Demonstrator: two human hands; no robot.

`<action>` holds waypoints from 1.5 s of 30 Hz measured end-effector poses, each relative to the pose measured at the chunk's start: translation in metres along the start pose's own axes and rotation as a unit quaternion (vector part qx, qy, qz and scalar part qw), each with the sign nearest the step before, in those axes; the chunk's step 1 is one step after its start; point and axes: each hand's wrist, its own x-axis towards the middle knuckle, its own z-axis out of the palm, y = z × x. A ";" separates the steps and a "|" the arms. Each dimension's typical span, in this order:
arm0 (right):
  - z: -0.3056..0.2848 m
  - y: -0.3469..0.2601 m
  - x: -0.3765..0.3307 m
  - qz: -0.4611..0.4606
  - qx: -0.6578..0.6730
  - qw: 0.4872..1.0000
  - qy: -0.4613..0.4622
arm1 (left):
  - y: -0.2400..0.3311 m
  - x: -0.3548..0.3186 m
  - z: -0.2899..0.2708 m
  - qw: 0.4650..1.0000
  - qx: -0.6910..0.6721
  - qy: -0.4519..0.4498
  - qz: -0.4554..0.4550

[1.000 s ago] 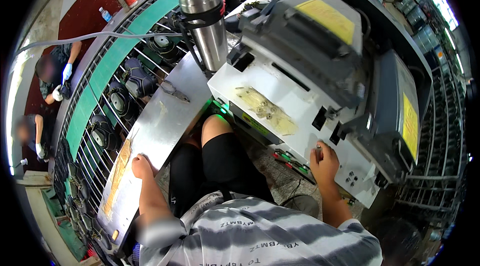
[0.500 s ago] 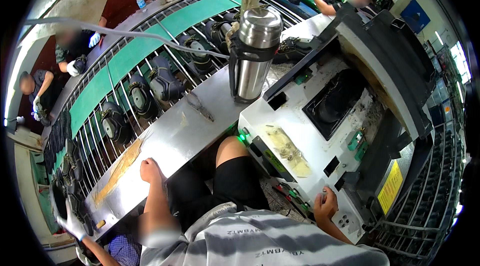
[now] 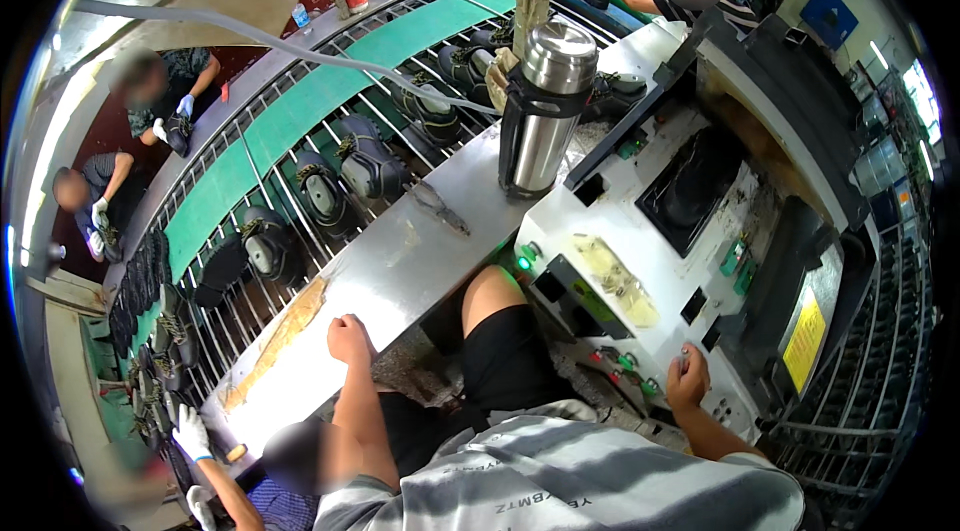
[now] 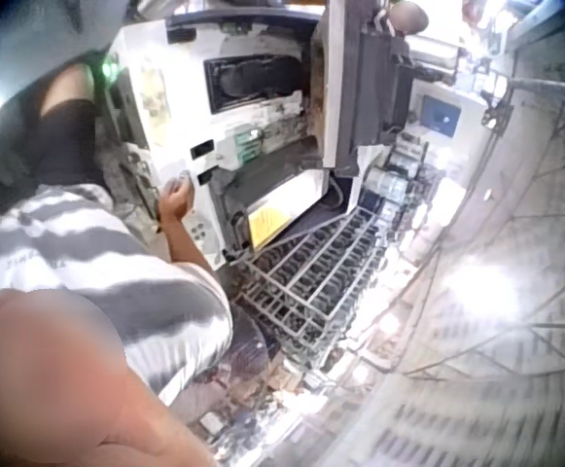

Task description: The person picks up shoes from a conveyor belt, places them into a machine for processing, and then returns the shoes to the belt.

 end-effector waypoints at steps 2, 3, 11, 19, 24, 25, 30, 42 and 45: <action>0.001 0.002 0.001 -0.019 -0.016 1.000 -0.007 | -0.052 0.003 0.032 0.997 -0.004 0.048 0.056; 0.003 0.003 0.003 -0.019 -0.027 0.999 -0.011 | -0.055 0.002 0.036 0.994 -0.001 0.076 0.082; 0.024 0.034 -0.004 -0.003 -0.042 0.999 0.018 | -0.029 -0.010 0.025 0.978 -0.180 0.078 0.071; 0.025 0.017 0.000 0.048 -0.116 0.992 -0.008 | -0.042 -0.013 0.002 0.969 -0.210 0.062 0.112; 0.023 0.034 -0.007 0.072 -0.118 0.990 0.011 | -0.026 -0.020 -0.002 0.954 -0.259 0.059 0.138; 0.028 0.047 -0.006 0.043 -0.120 0.991 0.029 | -0.032 -0.017 0.004 0.960 -0.251 0.030 0.122; 0.035 0.015 0.004 -0.001 -0.062 0.993 0.097 | -0.069 -0.004 0.027 0.959 -0.248 -0.012 0.135; 0.073 -0.093 0.277 0.093 -0.092 0.963 0.235 | -0.036 -0.019 -0.016 0.954 -0.252 -0.026 0.159; 0.058 -0.122 0.334 0.316 -0.054 0.944 0.078 | -0.039 -0.018 -0.016 0.957 -0.239 -0.013 0.163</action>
